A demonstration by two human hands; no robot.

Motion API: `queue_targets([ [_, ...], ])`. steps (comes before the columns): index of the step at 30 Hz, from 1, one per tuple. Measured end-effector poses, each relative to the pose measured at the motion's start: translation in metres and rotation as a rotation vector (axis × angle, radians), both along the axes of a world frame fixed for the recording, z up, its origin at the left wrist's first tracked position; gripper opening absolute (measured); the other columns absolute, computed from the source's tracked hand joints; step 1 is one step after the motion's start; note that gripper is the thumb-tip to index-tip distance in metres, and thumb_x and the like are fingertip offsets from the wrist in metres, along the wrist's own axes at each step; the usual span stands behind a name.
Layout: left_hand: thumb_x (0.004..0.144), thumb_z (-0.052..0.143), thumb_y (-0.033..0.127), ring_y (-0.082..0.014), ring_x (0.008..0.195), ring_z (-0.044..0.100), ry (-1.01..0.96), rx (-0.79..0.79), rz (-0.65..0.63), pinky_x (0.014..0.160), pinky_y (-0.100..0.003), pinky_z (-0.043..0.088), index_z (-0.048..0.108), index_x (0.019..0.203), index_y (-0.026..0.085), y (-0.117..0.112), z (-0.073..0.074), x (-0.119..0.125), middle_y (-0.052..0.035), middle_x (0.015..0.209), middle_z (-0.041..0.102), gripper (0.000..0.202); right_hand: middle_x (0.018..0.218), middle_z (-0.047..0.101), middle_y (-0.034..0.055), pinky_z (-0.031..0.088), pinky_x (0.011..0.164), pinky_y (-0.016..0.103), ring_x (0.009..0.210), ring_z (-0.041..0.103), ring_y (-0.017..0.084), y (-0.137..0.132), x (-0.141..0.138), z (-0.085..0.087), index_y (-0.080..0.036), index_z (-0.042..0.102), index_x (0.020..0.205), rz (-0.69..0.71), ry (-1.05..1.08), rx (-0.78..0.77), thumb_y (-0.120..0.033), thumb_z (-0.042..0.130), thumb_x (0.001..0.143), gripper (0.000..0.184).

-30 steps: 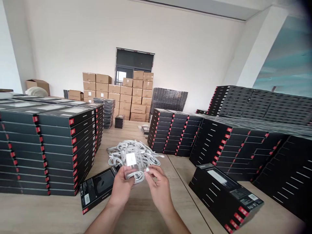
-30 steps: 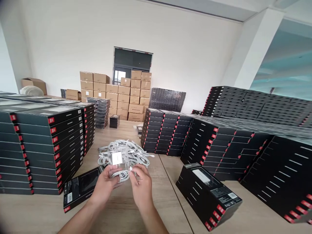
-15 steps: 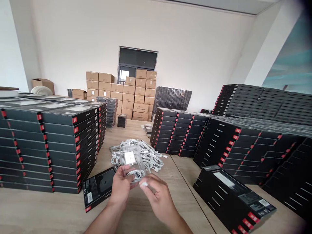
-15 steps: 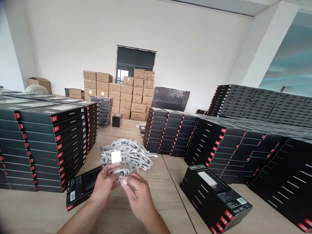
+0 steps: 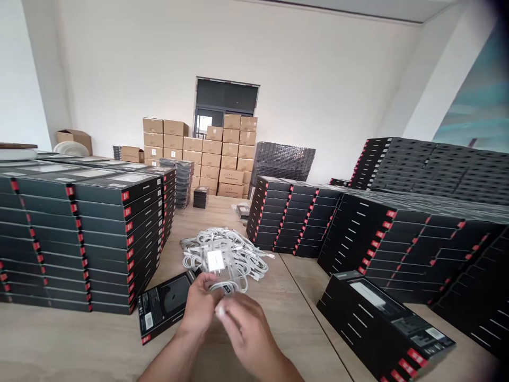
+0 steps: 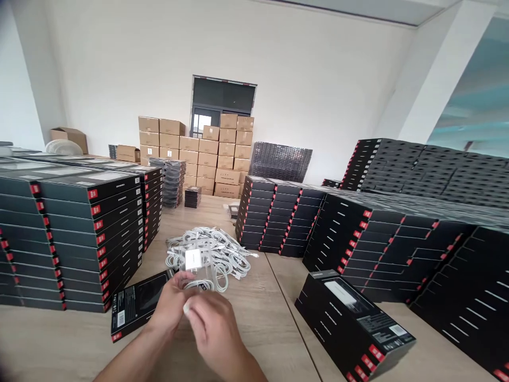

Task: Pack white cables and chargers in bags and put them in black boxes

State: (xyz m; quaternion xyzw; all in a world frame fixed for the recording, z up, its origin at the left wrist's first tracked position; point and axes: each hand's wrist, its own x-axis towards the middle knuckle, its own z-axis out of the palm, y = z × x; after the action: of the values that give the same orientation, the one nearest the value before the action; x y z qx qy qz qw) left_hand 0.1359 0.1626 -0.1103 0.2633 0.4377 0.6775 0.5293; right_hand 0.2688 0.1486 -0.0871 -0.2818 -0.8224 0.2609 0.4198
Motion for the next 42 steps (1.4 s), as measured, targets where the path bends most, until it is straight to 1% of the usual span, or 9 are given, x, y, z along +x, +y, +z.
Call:
queue_targets([
  [4, 0.053, 0.081, 0.021, -0.0162, 0.070, 0.064, -0.002, 0.019, -0.057, 0.063, -0.028, 0.054, 0.059, 0.079, 0.018, -0.004, 0.005, 0.004, -0.0023, 0.082, 0.070, 0.034, 0.076, 0.065, 0.0030, 0.045, 0.062, 0.026, 0.071, 0.058, 0.019, 0.017, 0.003, -0.004, -0.021, 0.064, 0.082, -0.223, 0.392, -0.270, -0.046, 0.058, 0.088, 0.026],
  [8, 0.061, 0.079, 0.033, -0.0178, 0.077, 0.064, -0.007, 0.061, -0.109, 0.069, -0.031, 0.055, 0.060, 0.082, 0.019, -0.006, 0.006, 0.008, -0.0022, 0.082, 0.069, 0.032, 0.077, 0.065, 0.0029, 0.040, 0.053, 0.025, 0.065, 0.053, 0.018, 0.032, 0.012, -0.005, -0.021, 0.065, 0.084, -0.298, 0.577, -0.403, -0.053, 0.066, 0.079, 0.033],
  [13, 0.059, 0.079, 0.036, -0.0165, 0.067, 0.062, 0.016, 0.074, -0.028, 0.062, -0.028, 0.052, 0.057, 0.075, 0.019, -0.003, 0.002, 0.006, -0.0002, 0.071, 0.067, 0.032, 0.073, 0.064, 0.0015, 0.040, 0.055, 0.026, 0.064, 0.053, 0.017, 0.029, 0.008, -0.004, -0.021, 0.068, 0.084, -0.277, 0.593, -0.414, -0.052, 0.072, 0.074, 0.034],
  [17, 0.056, 0.079, 0.031, -0.0166, 0.060, 0.062, 0.018, 0.094, -0.035, 0.061, -0.028, 0.050, 0.059, 0.073, 0.019, -0.004, 0.006, 0.007, 0.0012, 0.064, 0.066, 0.029, 0.069, 0.061, -0.0004, 0.037, 0.053, 0.025, 0.060, 0.049, 0.014, 0.029, 0.007, -0.006, -0.019, 0.067, 0.082, -0.283, 0.606, -0.416, -0.050, 0.074, 0.073, 0.032],
  [23, 0.058, 0.079, 0.018, -0.0257, 0.092, 0.068, -0.177, 0.229, -0.286, 0.082, -0.034, 0.051, 0.067, 0.103, 0.018, -0.012, 0.017, 0.003, -0.0084, 0.101, 0.074, 0.047, 0.072, 0.065, 0.0015, 0.039, 0.054, 0.025, 0.060, 0.050, 0.014, 0.036, 0.015, -0.010, -0.018, 0.069, 0.083, -0.268, 0.638, -0.435, -0.049, 0.073, 0.075, 0.032],
  [27, 0.066, 0.076, 0.019, -0.0247, 0.090, 0.069, -0.269, 0.229, -0.392, 0.083, -0.037, 0.052, 0.065, 0.108, 0.018, -0.013, 0.018, -0.005, -0.0080, 0.097, 0.074, 0.044, 0.071, 0.065, 0.0025, 0.039, 0.053, 0.025, 0.060, 0.051, 0.014, 0.038, 0.016, -0.010, -0.017, 0.072, 0.087, -0.282, 0.619, -0.423, -0.049, 0.072, 0.075, 0.034],
  [32, 0.065, 0.076, 0.017, -0.0201, 0.082, 0.069, -0.278, 0.198, -0.317, 0.079, -0.031, 0.052, 0.066, 0.104, 0.018, -0.012, 0.016, 0.001, -0.0045, 0.086, 0.074, 0.040, 0.065, 0.060, -0.0015, 0.038, 0.050, 0.024, 0.054, 0.048, 0.013, 0.036, 0.013, -0.010, -0.016, 0.067, 0.102, -0.332, 0.612, -0.413, -0.044, 0.073, 0.076, 0.038],
  [38, 0.060, 0.082, 0.020, -0.0249, 0.095, 0.067, -0.272, 0.265, -0.217, 0.088, -0.034, 0.049, 0.068, 0.099, 0.017, -0.013, 0.014, 0.020, -0.0083, 0.098, 0.074, 0.041, 0.066, 0.061, -0.0026, 0.045, 0.060, 0.024, 0.061, 0.054, 0.013, 0.034, 0.007, -0.007, -0.019, 0.059, 0.074, -0.424, 0.651, -0.262, -0.033, 0.078, 0.069, 0.024],
  [42, 0.061, 0.081, 0.020, -0.0256, 0.098, 0.066, -0.226, 0.267, -0.211, 0.091, -0.036, 0.047, 0.068, 0.103, 0.017, -0.013, 0.012, 0.020, -0.0086, 0.101, 0.074, 0.044, 0.071, 0.066, 0.0012, 0.048, 0.066, 0.027, 0.068, 0.059, 0.017, 0.031, 0.007, -0.005, -0.017, 0.067, 0.075, -0.435, 0.595, -0.270, -0.035, 0.072, 0.074, 0.019],
])
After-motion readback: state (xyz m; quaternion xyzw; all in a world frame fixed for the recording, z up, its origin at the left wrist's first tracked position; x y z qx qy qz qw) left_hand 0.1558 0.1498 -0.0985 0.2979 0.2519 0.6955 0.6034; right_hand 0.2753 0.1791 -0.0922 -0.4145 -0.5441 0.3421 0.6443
